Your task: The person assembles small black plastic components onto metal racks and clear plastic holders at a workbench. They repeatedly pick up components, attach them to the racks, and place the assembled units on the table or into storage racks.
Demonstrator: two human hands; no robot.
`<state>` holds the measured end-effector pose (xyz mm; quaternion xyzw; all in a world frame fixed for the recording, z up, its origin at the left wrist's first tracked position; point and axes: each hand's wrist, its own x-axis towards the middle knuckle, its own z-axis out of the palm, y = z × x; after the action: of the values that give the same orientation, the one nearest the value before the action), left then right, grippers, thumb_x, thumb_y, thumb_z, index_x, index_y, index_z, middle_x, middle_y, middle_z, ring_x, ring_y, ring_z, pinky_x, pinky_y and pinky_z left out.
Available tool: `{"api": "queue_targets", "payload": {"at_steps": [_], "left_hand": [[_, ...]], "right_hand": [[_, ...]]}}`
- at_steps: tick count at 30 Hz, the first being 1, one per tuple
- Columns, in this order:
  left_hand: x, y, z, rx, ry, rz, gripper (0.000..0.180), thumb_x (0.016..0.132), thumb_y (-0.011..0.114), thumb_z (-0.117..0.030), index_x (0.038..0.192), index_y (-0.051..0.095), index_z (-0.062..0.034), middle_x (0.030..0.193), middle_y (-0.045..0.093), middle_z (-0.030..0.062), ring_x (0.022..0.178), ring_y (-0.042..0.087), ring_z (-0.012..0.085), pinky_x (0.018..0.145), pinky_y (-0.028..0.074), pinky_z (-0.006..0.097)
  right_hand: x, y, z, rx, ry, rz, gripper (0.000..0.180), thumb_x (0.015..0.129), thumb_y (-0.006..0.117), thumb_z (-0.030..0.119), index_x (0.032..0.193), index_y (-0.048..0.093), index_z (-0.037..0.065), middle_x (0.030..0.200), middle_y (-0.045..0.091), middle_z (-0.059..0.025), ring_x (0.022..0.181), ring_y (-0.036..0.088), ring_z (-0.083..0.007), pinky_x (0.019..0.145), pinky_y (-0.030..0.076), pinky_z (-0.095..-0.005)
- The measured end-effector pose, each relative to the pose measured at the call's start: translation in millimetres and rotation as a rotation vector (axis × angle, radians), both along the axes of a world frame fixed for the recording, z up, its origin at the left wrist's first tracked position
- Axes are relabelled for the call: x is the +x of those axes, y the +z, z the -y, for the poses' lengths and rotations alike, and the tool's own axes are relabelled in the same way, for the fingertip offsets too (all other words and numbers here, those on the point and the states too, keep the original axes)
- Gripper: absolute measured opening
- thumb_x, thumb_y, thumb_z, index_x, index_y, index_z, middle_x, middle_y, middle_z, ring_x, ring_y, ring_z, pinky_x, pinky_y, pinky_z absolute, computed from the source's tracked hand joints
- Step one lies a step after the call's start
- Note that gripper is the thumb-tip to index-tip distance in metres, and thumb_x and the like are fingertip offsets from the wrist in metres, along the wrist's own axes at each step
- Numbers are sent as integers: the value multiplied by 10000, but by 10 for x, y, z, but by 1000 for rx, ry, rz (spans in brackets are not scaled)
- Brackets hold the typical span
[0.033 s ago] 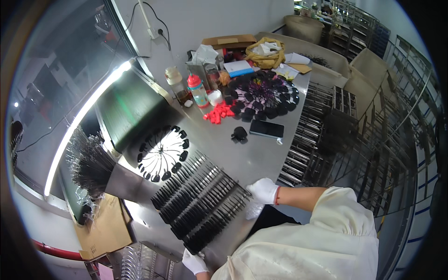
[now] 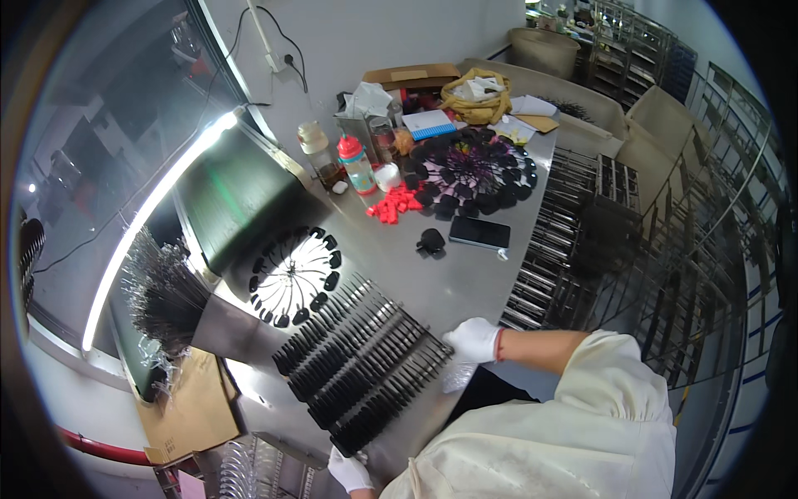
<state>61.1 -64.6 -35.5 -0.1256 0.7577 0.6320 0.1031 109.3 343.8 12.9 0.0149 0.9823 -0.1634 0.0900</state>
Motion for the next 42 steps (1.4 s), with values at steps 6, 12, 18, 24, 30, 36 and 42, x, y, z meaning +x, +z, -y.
{"api": "queue_targets", "payload": {"at_steps": [6,12,18,24,30,36,42], "left_hand": [[128,279,-110,-738,-303,-321,439,934,628,-414,1194,666,-62,1009,725,223,1011,673,443,850,527,493],[-64,226,-60,-887,-325,-66,458,944,547,-491,1123,711,-103,1063,735,194,1034,679,427,856,527,510],[-125,-89,-16,-849,-312,-151,371,952,568,-428,1186,685,-164,1066,735,169,1024,690,400,863,539,490],[227,445,-86,-715,-242,-72,616,932,599,-420,1481,447,-185,1185,680,264,1111,643,466,925,512,535],[-348,269,-64,-702,-556,-170,926,912,625,-334,1636,70,-176,1138,683,296,940,677,493,818,523,544],[-275,-8,-5,-700,-499,-192,917,942,598,-345,1634,27,-158,1141,678,307,963,683,482,838,522,534],[-133,919,-344,-600,-551,-126,789,883,629,-234,1549,231,-93,1162,683,273,954,701,447,883,541,476]], "right_hand": [[-1005,237,-914,-103,55,-131,303,811,660,374,940,769,122,935,751,-145,901,717,-356,803,566,-470],[-2610,111,-1448,-15,-578,-271,430,850,707,468,1037,728,82,1024,737,-187,940,708,-387,835,555,-503],[-3203,-176,-1642,34,-750,-132,495,854,677,518,1143,699,117,1224,678,-186,1110,663,-370,951,532,-480],[-3523,-739,-1723,112,-800,-321,417,894,634,386,1194,688,102,1294,674,-184,1164,662,-344,972,539,-464],[-3073,-580,-1947,-879,-579,-377,150,956,688,194,1010,664,57,724,620,-42,596,603,-132,514,469,-291],[-1036,673,-487,-1031,-435,-659,123,1008,596,109,1074,664,32,744,558,6,570,467,-56,516,376,-229],[317,444,477,-939,-495,-833,155,988,570,5,1109,667,-7,998,636,-67,841,587,-121,754,495,-265]]}}
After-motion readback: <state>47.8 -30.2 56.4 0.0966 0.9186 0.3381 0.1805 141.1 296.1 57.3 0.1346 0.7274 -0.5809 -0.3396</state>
